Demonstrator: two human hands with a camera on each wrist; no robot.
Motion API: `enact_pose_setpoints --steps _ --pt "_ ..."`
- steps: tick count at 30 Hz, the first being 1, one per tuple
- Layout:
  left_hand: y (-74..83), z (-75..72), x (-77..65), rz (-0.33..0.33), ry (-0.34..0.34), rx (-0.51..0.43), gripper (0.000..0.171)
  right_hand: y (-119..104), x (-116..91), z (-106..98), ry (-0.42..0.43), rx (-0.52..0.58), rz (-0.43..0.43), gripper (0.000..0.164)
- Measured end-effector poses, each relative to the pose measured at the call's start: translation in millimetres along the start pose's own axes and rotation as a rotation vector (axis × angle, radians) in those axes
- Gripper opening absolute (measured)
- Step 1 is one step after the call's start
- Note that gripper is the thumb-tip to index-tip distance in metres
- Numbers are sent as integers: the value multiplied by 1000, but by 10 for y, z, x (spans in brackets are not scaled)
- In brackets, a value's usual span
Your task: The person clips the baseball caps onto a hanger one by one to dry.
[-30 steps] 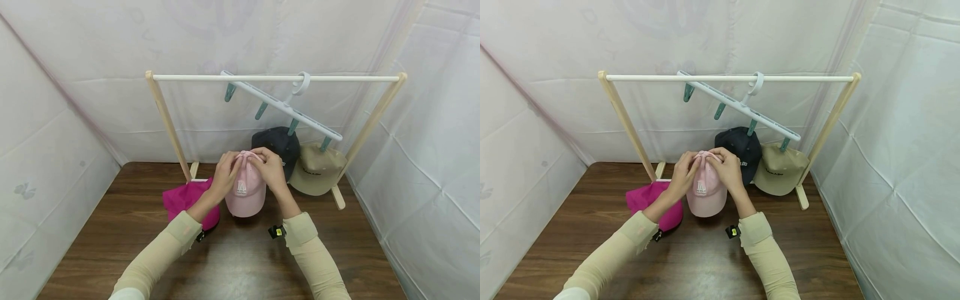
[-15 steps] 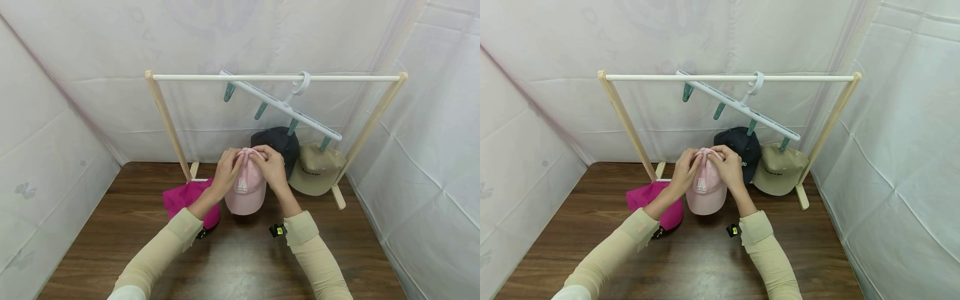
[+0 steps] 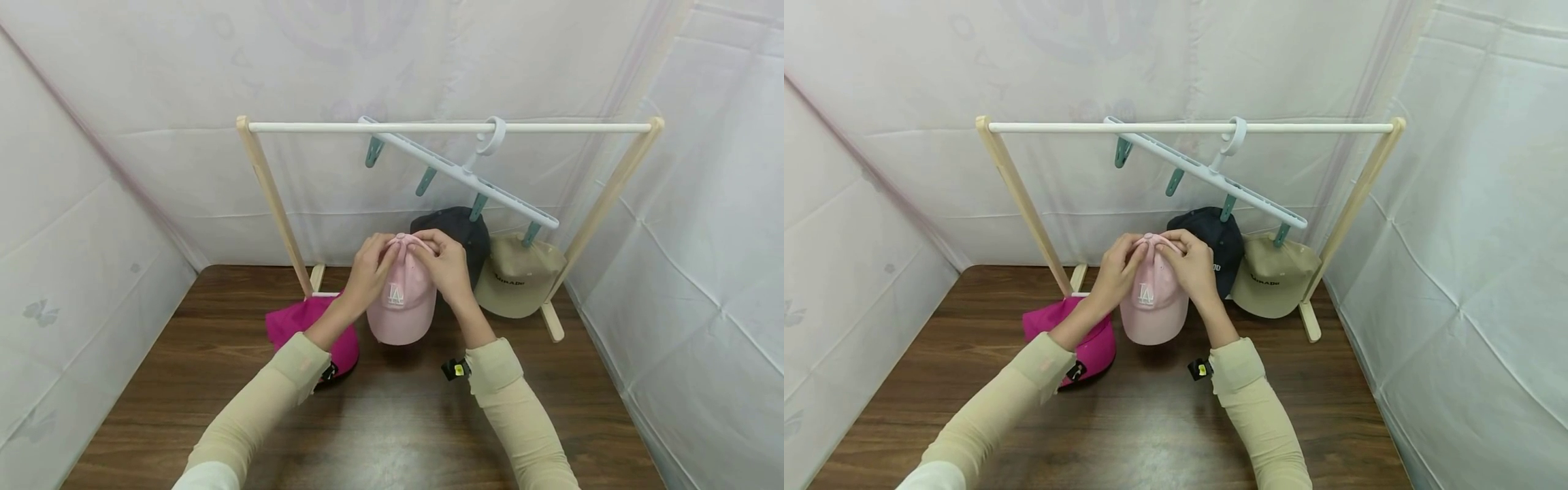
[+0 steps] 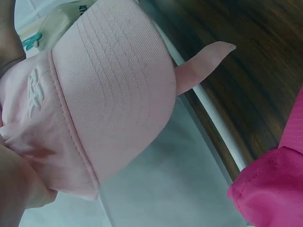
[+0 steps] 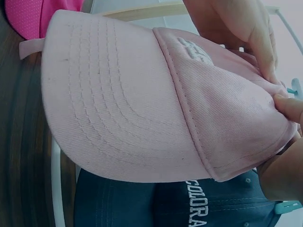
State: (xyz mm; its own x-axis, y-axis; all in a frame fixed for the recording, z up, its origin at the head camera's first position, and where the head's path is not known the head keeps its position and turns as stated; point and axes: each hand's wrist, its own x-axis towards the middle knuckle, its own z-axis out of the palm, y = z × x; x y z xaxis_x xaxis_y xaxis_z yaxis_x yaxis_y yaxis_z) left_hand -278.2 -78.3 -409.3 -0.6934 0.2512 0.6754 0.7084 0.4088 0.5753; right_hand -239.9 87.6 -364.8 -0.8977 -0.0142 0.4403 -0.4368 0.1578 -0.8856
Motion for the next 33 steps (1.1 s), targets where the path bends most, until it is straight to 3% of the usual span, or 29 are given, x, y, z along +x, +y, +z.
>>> enact_pose_setpoints --steps 15,22,33 --pt "24 -115 106 -27 -51 -37 20 -87 65 -24 -1 -41 -45 19" --pt "38 -151 106 -40 -38 -34 21 -104 66 14 -3 -17 -15 20" --pt "52 -132 132 -11 -14 1 23 -137 62 37 55 -81 -39 19"
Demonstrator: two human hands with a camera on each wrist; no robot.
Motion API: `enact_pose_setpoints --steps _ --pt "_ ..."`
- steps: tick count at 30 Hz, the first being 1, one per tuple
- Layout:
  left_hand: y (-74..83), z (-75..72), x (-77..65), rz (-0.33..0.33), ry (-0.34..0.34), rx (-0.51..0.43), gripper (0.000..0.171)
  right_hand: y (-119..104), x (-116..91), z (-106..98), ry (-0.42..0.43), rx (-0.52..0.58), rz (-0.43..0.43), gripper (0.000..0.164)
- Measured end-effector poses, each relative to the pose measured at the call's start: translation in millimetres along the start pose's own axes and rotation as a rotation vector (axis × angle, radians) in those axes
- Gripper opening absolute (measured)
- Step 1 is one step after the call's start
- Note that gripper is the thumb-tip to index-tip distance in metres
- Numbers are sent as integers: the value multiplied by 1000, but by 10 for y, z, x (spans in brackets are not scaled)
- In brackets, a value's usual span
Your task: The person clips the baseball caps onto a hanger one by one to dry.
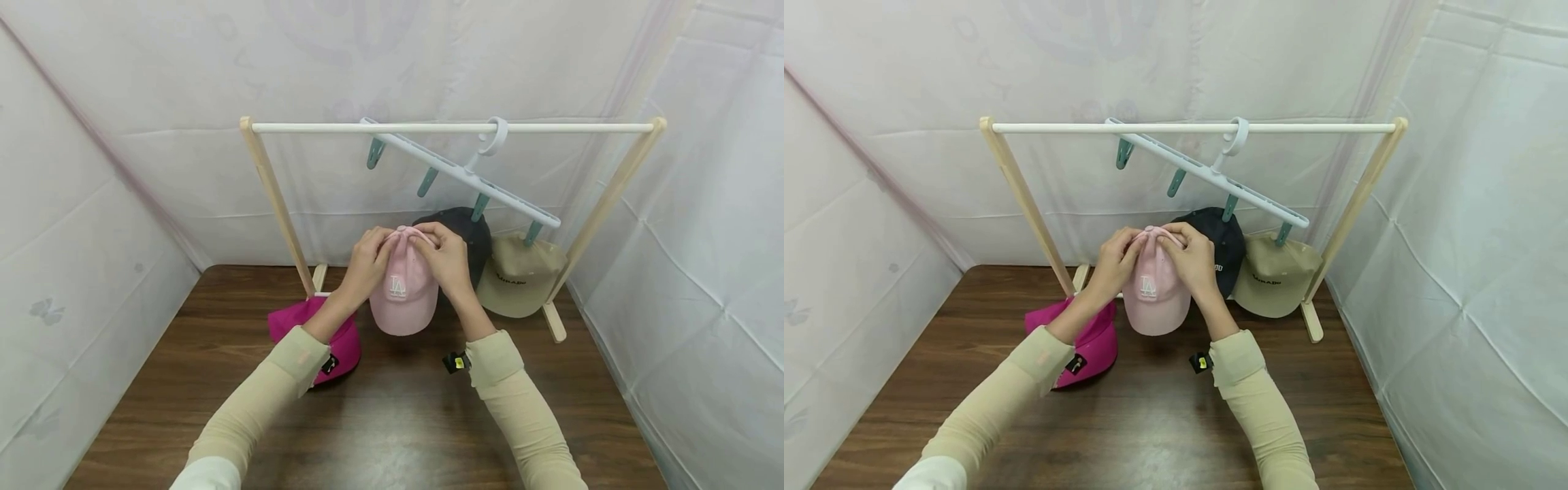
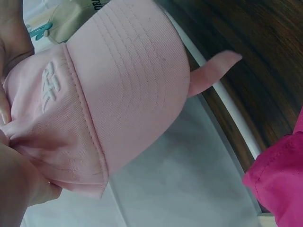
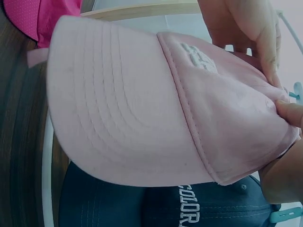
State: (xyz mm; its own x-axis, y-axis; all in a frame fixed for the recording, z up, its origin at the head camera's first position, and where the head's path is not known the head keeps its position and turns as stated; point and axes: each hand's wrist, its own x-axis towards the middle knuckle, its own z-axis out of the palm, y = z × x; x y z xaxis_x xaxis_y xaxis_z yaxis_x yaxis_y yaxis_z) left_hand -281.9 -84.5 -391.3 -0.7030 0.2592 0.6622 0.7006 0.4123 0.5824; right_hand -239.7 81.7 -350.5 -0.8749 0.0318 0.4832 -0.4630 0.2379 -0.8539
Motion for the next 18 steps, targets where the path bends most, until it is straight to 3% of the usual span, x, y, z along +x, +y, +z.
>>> enact_pose_setpoints --steps 9,18 --pt "28 21 69 15 2 -32 22 -62 63 -19 15 1 -36 18" --pt "29 33 137 -22 3 -48 30 -121 116 -48 -12 -45 -46 18"
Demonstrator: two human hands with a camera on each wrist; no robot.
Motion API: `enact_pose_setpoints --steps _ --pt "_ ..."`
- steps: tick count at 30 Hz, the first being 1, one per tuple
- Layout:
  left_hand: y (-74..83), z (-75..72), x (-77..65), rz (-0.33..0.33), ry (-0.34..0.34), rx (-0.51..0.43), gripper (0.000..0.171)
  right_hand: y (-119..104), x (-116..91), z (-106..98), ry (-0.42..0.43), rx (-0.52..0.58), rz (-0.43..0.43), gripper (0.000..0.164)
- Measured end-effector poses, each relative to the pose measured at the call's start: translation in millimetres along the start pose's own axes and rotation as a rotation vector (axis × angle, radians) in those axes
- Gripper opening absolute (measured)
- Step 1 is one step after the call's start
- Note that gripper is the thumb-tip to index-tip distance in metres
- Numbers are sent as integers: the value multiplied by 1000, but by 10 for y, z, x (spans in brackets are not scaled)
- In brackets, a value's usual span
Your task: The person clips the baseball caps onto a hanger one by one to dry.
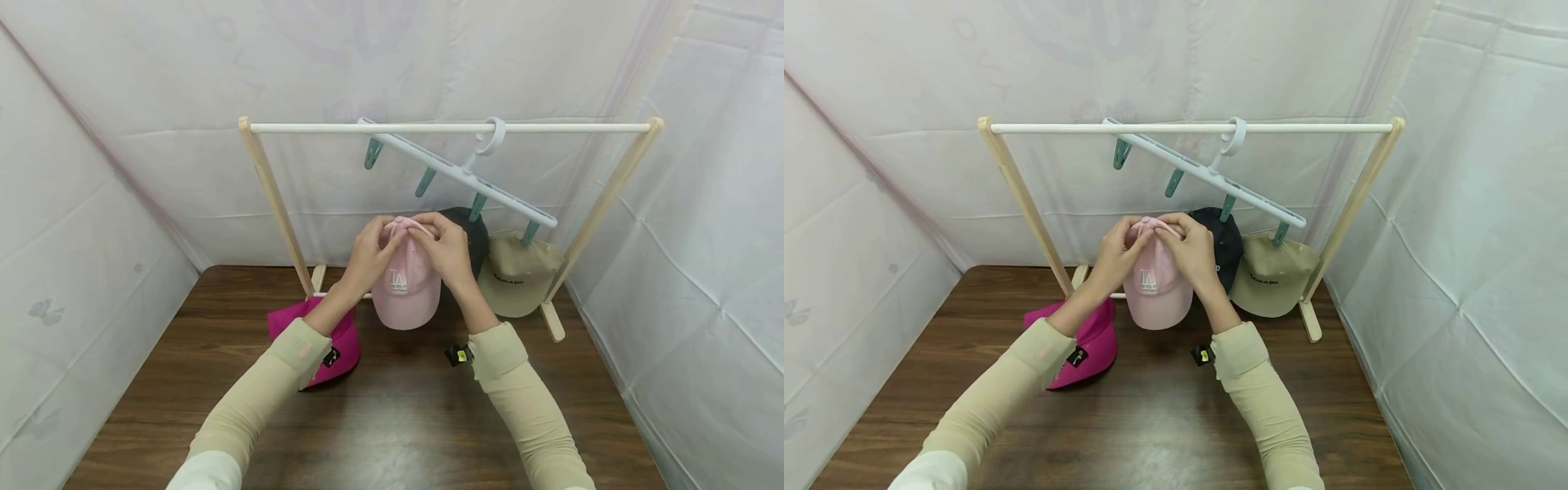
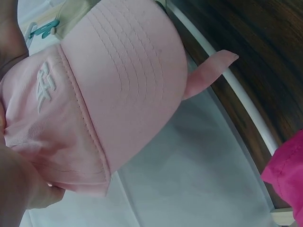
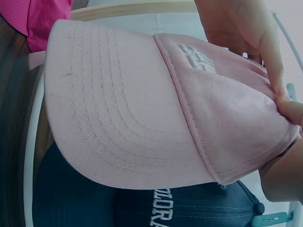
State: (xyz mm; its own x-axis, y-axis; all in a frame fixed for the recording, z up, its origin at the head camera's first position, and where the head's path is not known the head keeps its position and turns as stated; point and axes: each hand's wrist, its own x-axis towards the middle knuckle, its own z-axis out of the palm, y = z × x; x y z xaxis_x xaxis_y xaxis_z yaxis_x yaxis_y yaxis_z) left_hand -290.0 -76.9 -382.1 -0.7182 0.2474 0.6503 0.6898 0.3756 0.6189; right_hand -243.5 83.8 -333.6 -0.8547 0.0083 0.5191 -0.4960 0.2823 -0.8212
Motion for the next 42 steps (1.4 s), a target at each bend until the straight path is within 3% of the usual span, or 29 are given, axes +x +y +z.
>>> enact_pose_setpoints --steps 8,14,22,31,42 --pt "2 -24 113 56 55 86 24 -28 63 -5 -14 -17 -26 19" --pt "38 -41 201 49 80 129 23 -42 110 -10 -12 -3 -5 19" --pt "82 -70 277 41 62 203 23 -39 156 -6 10 17 3 19" --pt "106 -87 336 55 41 277 23 295 286 25 33 7 2 20" --pt "123 -86 361 7 35 262 21 316 306 7 5 20 6 22"
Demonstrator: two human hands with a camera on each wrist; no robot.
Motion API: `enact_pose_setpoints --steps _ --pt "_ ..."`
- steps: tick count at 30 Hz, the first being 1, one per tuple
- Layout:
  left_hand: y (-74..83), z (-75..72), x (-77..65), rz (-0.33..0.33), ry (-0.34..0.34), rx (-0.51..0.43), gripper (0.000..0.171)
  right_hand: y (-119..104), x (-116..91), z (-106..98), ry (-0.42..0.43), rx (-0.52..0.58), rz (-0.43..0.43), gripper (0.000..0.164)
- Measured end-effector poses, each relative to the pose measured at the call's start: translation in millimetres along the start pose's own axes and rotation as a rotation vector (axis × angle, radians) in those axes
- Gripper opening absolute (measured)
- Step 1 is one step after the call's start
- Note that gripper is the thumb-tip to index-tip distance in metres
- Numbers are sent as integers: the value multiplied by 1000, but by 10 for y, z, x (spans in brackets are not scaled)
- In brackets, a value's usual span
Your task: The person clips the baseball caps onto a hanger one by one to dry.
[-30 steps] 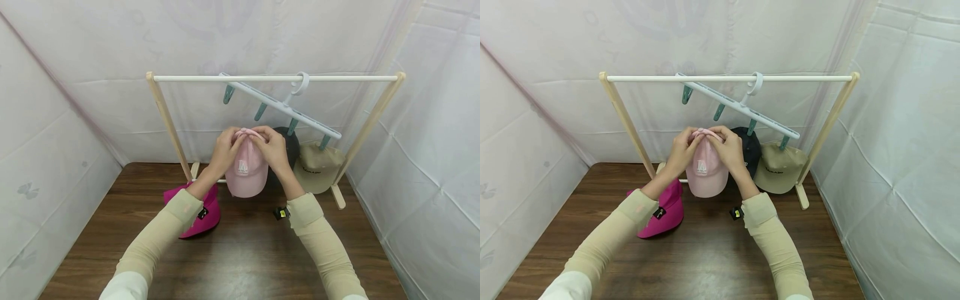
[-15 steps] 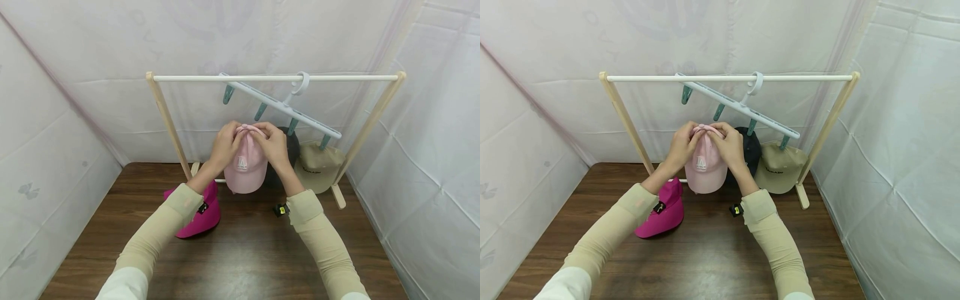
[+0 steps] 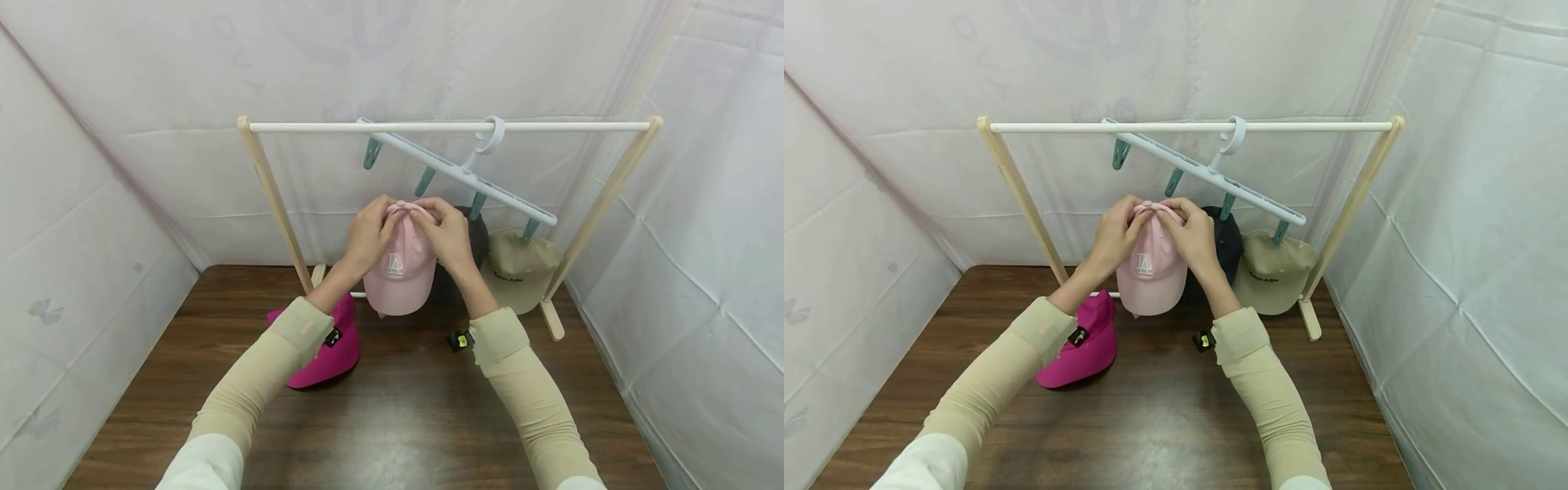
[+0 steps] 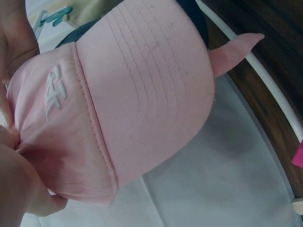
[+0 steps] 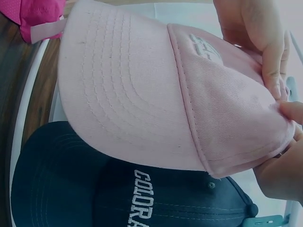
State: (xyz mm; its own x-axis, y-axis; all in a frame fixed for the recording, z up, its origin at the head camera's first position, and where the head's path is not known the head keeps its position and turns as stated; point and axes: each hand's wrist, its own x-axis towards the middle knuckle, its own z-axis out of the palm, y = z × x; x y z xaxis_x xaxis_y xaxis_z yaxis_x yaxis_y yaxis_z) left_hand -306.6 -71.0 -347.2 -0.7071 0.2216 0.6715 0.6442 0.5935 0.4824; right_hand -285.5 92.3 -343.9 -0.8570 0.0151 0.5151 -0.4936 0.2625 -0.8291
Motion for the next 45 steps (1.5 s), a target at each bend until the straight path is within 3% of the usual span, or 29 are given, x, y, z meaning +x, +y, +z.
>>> enact_pose_setpoints --steps 8,15,34,45 --pt "9 3 37 -5 -2 -27 18 5 21 -23 -16 7 -6 24" --pt "6 -9 54 -27 -26 -33 19 12 40 -26 18 -82 -21 24" --pt "-34 -14 110 14 -60 -114 18 3 97 -76 -6 -48 20 25" --pt "-41 -18 151 40 -86 -125 20 36 117 -86 -10 -13 -2 25"
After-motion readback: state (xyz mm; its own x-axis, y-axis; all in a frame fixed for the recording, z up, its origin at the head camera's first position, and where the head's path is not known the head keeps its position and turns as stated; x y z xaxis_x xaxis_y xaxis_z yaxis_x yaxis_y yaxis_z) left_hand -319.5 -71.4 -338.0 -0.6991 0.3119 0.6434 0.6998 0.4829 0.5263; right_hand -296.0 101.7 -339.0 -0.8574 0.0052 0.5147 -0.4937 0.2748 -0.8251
